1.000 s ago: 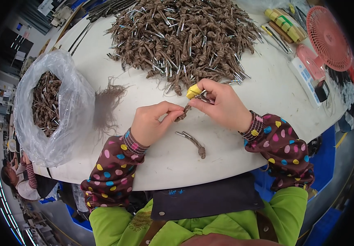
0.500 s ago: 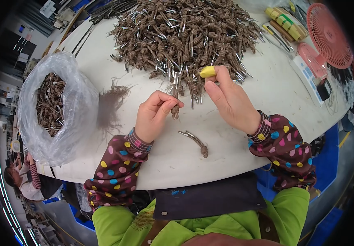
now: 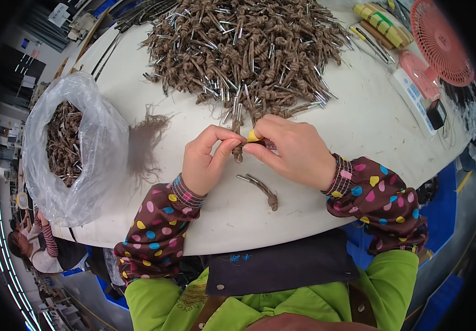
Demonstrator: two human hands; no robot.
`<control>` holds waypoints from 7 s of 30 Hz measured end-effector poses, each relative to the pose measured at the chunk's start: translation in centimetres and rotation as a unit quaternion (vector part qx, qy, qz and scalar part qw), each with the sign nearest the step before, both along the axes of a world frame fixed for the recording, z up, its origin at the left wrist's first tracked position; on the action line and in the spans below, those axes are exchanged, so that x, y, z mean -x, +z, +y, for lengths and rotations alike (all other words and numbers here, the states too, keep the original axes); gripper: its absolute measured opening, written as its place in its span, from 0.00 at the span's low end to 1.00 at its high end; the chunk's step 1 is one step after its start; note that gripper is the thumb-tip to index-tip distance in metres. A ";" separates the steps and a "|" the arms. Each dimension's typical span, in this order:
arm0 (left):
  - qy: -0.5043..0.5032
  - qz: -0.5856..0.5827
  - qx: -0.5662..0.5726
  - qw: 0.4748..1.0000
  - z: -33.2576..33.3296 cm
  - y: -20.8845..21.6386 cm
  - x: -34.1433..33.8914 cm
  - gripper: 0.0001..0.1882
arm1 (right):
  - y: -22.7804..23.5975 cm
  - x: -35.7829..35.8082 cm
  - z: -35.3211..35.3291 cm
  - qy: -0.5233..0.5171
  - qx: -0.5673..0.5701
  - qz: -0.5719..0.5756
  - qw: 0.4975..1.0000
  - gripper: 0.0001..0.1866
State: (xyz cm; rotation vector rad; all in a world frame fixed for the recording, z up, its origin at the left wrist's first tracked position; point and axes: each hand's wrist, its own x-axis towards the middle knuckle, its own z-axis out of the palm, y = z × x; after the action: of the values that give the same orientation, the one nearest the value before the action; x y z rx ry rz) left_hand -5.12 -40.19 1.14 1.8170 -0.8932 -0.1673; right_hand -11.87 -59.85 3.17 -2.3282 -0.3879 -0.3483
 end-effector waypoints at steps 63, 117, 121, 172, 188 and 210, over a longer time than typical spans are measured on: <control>-0.181 0.293 0.143 0.928 0.2 0.0 -0.2 0.06 | -0.3 -2.3 -2.2 0.160 -0.383 0.183 0.891 0.16; 0.111 -0.292 -0.235 0.921 -0.3 1.5 -3.3 0.14 | -0.2 -0.4 -1.1 0.081 -0.112 0.165 0.977 0.12; 0.165 -0.355 -0.297 0.871 -2.8 0.5 -2.6 0.17 | -0.5 0.0 -0.5 0.170 -0.074 0.169 0.968 0.13; 0.059 -0.061 -0.029 0.996 -1.5 2.1 -0.4 0.06 | -0.5 -1.8 -2.2 0.030 -0.318 0.146 0.936 0.17; 0.065 -0.182 -0.091 0.977 -1.9 2.3 0.2 0.06 | 1.3 0.0 -0.9 -0.074 0.229 -0.220 0.945 0.12; 0.037 -0.150 -0.061 0.986 -2.0 2.1 0.4 0.07 | 2.2 0.4 -1.0 -0.059 0.271 -0.214 0.936 0.07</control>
State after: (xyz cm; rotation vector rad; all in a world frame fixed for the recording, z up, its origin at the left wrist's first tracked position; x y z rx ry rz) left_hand -5.52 -42.24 3.23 2.0212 -1.0393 0.1042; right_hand -12.24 -60.81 5.41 -2.8151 -0.6166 -0.9156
